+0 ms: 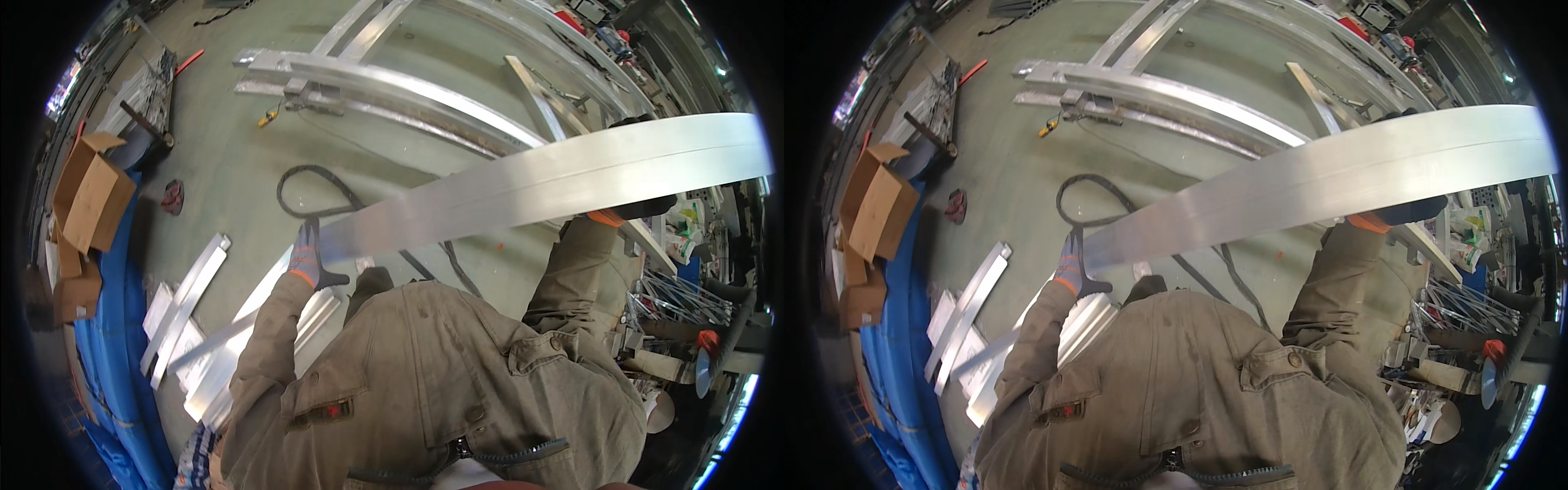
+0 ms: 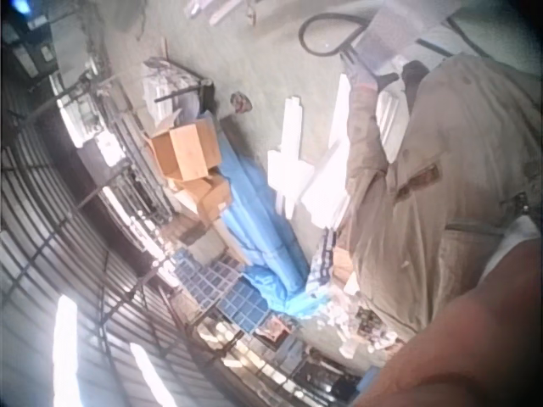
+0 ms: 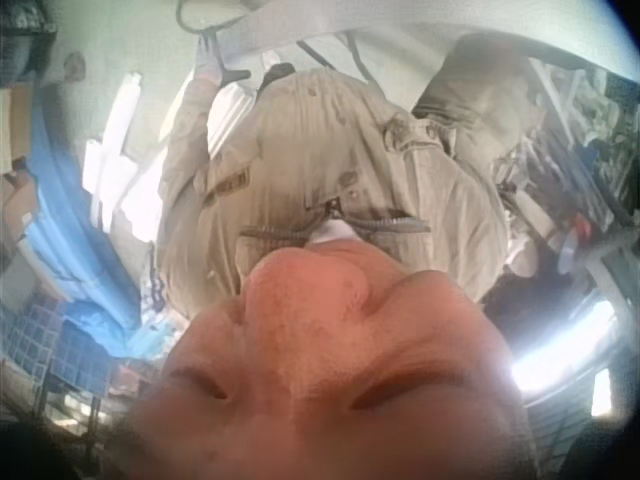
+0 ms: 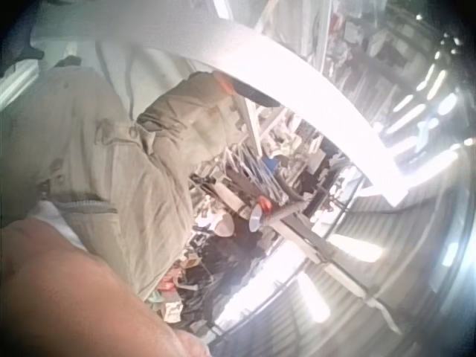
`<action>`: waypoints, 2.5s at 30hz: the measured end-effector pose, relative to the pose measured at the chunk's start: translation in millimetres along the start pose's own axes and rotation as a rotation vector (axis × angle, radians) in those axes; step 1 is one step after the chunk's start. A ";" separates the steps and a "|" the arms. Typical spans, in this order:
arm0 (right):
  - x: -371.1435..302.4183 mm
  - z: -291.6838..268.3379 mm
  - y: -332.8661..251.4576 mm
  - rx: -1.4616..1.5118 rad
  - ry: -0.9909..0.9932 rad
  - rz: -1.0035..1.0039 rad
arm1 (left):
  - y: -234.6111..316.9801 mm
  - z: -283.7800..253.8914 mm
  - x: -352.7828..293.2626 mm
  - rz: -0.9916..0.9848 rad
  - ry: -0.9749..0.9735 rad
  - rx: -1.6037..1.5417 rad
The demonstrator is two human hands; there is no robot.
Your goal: The person positions aluminum bars onto a metal frame and uses a welding torch to join the pieces. The person repeatedly aligns the bars and welds multiple joints on the frame.
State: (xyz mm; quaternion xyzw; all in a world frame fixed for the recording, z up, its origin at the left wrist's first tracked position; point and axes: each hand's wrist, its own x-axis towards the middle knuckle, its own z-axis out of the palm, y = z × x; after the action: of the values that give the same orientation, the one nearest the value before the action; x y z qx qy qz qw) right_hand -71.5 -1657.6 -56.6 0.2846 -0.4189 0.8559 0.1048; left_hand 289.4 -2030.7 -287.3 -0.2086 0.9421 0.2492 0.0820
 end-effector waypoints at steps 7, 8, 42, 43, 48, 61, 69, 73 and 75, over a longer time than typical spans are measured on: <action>75.8 73.9 38.9 0.021 -0.016 -0.044 | 0.5 -96.4 63.3 0.258 0.056 -0.116; 97.2 70.9 36.9 0.094 -0.032 -0.052 | 5.1 -106.3 72.4 0.268 0.061 -0.151; 394.6 102.7 585.3 0.256 0.182 0.680 | -9.1 -278.9 498.1 -0.457 0.430 -0.286; 405.2 86.0 591.3 0.212 0.208 0.651 | -14.3 -282.1 521.8 -0.501 0.414 -0.323; 424.9 -8.8 579.4 -0.045 0.357 0.542 | -36.2 -287.2 603.2 -0.561 0.467 -0.256; 307.8 -142.0 452.7 -0.266 0.785 0.331 | -92.3 -283.7 741.1 -0.522 0.315 -0.126; 226.1 -152.0 372.2 -0.213 0.956 0.252 | -98.7 -272.9 798.8 -0.445 0.322 -0.134; 196.3 -149.5 344.4 -0.212 1.027 0.167 | -97.7 -264.3 812.3 -0.440 0.269 -0.160; 183.0 -151.4 331.2 -0.202 1.007 0.149 | -109.9 -254.2 818.0 -0.442 0.290 -0.146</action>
State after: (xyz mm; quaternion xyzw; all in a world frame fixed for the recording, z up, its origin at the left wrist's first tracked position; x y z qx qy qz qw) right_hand -419.7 -1758.5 -242.9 -0.2046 -0.4162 0.8472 0.2592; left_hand -411.5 -2533.6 -327.5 -0.4480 0.8552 0.2603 -0.0165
